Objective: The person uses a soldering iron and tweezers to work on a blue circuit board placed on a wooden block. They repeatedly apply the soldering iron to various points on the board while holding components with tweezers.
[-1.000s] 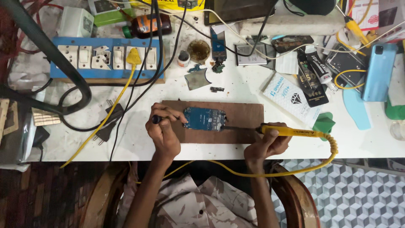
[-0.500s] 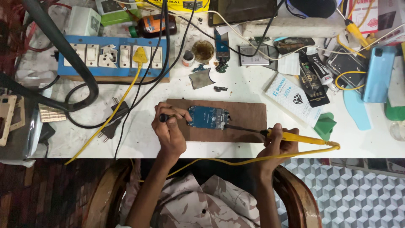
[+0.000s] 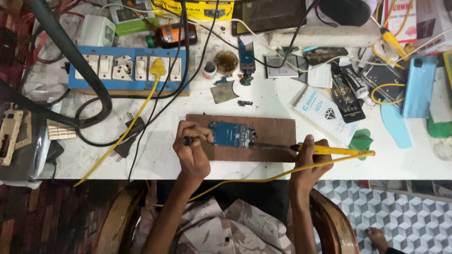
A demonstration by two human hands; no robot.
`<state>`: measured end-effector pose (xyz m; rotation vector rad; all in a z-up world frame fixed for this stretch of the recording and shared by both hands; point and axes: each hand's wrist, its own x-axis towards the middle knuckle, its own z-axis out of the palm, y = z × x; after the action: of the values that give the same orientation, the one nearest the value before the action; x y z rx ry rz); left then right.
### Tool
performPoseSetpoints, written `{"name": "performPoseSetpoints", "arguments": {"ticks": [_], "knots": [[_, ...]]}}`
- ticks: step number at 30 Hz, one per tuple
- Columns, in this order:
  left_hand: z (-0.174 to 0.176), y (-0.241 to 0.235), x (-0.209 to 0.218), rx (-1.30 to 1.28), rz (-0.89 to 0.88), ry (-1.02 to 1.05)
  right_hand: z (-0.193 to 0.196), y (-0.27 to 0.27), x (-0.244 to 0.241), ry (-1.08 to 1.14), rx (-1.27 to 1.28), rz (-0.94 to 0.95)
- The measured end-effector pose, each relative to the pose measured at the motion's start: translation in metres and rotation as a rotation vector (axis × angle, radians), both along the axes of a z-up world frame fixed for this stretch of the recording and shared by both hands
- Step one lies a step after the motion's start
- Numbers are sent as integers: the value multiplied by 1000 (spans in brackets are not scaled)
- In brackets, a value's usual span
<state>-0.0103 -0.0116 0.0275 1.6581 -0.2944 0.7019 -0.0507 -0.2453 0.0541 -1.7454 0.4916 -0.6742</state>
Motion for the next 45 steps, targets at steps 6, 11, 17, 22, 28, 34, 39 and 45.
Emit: {"name": "performPoseSetpoints", "arguments": {"ticks": [6, 11, 17, 22, 28, 34, 39, 45], "knots": [[-7, 0, 4, -149, -21, 1, 4, 12, 2, -100, 107, 8], [-5, 3, 1, -77, 40, -39, -8, 9, 1, -83, -6, 22], [-1, 6, 1, -72, 86, -44, -3, 1, 18, -232, 76, -47], [-9, 7, 1, -101, 57, -22, 1, 21, 64, -217, 161, 111], [-20, 16, 3, -198, 4, 47, -7, 35, 124, -25, -307, 399], [-21, 20, 1, -430, -58, 280, -9, 41, 135, 150, -315, 348], [-12, 17, 12, -437, -121, 396, 2, 47, 138, 96, -181, 461], [16, 4, 27, -296, -312, 347, 9, 52, 138, 58, -222, 516]]}}
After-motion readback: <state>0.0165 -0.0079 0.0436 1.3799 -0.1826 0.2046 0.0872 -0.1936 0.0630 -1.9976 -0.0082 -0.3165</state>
